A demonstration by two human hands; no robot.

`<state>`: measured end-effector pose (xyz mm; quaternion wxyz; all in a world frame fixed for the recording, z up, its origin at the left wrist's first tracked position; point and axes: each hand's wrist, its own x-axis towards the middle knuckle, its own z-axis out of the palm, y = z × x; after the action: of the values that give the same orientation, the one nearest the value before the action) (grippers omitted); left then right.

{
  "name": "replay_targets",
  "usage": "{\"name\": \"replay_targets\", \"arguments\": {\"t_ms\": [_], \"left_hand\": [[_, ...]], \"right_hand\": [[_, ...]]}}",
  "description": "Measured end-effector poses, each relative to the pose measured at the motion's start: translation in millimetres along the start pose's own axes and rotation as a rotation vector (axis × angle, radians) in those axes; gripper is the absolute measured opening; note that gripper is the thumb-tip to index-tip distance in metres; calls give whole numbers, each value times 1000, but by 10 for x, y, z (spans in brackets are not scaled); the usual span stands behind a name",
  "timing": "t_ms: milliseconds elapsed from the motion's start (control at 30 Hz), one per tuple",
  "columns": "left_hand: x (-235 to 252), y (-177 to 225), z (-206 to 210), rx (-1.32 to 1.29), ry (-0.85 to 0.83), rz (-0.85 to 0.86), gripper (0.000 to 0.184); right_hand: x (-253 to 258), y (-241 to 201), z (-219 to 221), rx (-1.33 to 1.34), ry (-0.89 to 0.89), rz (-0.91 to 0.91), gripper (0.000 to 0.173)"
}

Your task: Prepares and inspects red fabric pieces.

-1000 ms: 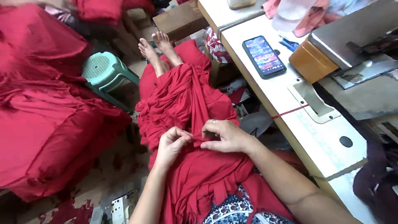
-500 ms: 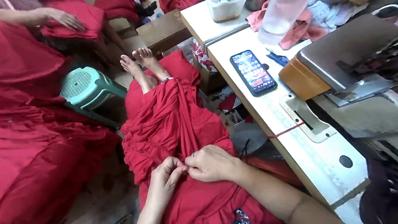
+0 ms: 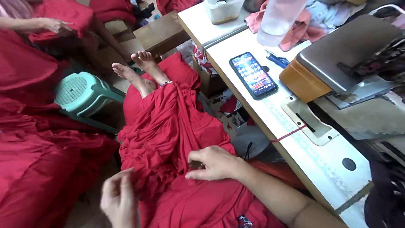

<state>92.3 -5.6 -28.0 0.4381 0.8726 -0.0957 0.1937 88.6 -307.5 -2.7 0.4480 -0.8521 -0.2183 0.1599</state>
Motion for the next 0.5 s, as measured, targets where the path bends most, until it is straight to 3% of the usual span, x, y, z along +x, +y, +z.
{"name": "replay_targets", "arguments": {"t_ms": [100,200,267,333,400,500], "left_hand": [[-271,-584,-285,77,86,-444,49],[-811,-1002,-297,-33,-90,-978,70],[-915,-636,-182,-179,-252,-1045,59],[-528,180,-57,-238,-250,-1232,46],[-256,761,-5,-269,-210,-1254,43],[-266,884,-66,-266,-246,-1192,44]], "right_hand": [[85,94,-146,7,467,16,32],[274,332,-381,-110,753,154,37],[363,455,-523,-122,694,356,55],[448,610,-585,9,540,522,68],[509,815,-538,210,433,579,73],[511,948,-424,402,360,581,67]]}}
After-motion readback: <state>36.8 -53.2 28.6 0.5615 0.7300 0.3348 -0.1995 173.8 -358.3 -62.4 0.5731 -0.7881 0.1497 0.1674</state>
